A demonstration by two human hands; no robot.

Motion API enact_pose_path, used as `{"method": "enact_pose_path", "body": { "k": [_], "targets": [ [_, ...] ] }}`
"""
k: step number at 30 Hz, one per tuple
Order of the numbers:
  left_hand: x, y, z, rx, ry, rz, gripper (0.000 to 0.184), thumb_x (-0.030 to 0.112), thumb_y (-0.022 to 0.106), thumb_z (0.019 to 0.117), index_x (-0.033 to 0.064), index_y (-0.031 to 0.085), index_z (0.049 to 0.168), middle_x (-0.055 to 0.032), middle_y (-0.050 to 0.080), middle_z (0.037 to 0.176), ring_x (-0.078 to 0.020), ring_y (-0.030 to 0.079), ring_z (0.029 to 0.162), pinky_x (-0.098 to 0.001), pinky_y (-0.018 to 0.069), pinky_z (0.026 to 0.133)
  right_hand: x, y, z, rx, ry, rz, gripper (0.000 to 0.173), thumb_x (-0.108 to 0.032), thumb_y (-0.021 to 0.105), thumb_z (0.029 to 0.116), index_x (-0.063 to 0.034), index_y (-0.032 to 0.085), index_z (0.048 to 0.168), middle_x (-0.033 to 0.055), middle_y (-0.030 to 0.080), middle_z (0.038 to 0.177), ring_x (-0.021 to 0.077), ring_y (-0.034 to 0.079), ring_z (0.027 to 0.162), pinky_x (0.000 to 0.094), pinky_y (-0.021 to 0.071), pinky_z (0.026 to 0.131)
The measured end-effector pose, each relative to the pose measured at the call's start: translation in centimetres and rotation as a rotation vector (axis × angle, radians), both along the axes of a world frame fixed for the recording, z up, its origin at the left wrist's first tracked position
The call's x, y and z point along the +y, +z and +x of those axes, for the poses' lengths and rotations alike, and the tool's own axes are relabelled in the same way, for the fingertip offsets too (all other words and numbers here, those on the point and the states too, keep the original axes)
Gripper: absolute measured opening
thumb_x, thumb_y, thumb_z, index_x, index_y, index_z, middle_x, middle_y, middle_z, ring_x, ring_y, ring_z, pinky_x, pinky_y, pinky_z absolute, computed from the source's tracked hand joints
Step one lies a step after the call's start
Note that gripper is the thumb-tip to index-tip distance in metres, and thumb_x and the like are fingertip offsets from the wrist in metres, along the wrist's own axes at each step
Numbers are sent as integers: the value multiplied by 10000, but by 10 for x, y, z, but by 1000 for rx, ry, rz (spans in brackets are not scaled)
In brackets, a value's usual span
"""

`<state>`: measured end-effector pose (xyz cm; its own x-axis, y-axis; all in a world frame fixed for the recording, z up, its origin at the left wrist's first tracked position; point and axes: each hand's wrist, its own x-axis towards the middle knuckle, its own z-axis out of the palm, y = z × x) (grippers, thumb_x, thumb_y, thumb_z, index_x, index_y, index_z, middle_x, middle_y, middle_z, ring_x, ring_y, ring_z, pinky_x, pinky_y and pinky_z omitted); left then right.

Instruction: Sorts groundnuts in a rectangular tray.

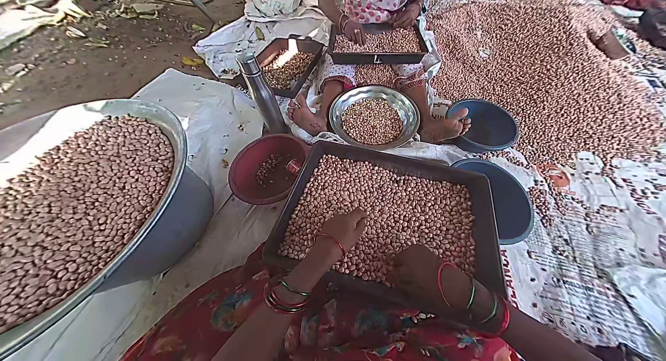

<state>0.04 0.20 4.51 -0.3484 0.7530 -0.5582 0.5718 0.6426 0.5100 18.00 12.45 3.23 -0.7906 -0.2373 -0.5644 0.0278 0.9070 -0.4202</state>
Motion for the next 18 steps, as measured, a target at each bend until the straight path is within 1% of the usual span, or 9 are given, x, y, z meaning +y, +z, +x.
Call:
{"method": "enact_pose_path", "body": {
  "k": [2,3,4,5,7,8,10,14,18],
  "targets": [
    [10,1,3,60,-84,-101,428,269,322,1135,105,509,1483,-230,645,1313,-415,618,1231,-600,450,1033,14,8,2,-128,-106,187,257,-133,580,1030,25,727,1169,287,666,1225,500,615,1167,665,458,955],
    [14,-1,4,84,-109,-127,430,272,318,1134,116,497,1493,-227,639,1324,-416,612,1240,-600,450,1034,27,15,3,-161,-227,286,271,-121,543,1038,39,707,1184,294,649,1249,504,598,1191,665,443,984],
    [18,-3,5,101,-129,-138,436,271,320,1133,128,476,1513,-225,632,1341,-417,607,1249,-602,448,1039,43,22,8,-131,-394,327,305,-135,507,1057,30,693,1233,286,631,1310,493,562,1265,654,400,1059],
    [23,-5,7,110,-145,-145,449,274,323,1133,144,440,1546,-226,625,1357,-423,603,1255,-605,445,1042,58,28,18,3,-504,323,295,-114,514,1057,30,703,1232,285,623,1343,491,544,1306,651,380,1095],
    [35,-6,13,118,-170,-159,479,282,337,1131,185,358,1600,-235,616,1368,-435,598,1256,-612,445,1036,78,31,39,379,-649,277,272,-65,520,1045,62,723,1174,292,657,1296,498,574,1281,642,404,1080],
    [41,-6,16,121,-182,-172,486,288,342,1131,195,336,1608,-240,617,1359,-441,600,1248,-618,449,1023,83,30,45,566,-674,264,245,-33,539,1018,71,740,1114,291,691,1225,505,618,1215,644,447,1027],
    [50,-8,22,118,-206,-198,490,286,348,1129,175,335,1606,-248,613,1353,-447,595,1249,-631,453,1014,84,36,46,698,-726,225,238,-11,538,1012,76,741,1100,286,709,1181,498,647,1166,626,475,997],
    [59,-12,28,155,-242,-175,421,262,322,1131,96,483,1484,-246,639,1300,-445,614,1223,-628,475,981,78,35,38,686,-746,179,258,-35,524,1027,83,732,1125,283,714,1164,475,663,1152,600,486,1007],
    [68,-13,38,192,-276,-237,407,201,328,1124,94,466,1492,-260,628,1309,-463,610,1221,-640,487,953,73,34,28,608,-794,137,281,-46,495,1048,84,711,1172,285,704,1194,454,667,1159,592,488,1003]
  ]
}}
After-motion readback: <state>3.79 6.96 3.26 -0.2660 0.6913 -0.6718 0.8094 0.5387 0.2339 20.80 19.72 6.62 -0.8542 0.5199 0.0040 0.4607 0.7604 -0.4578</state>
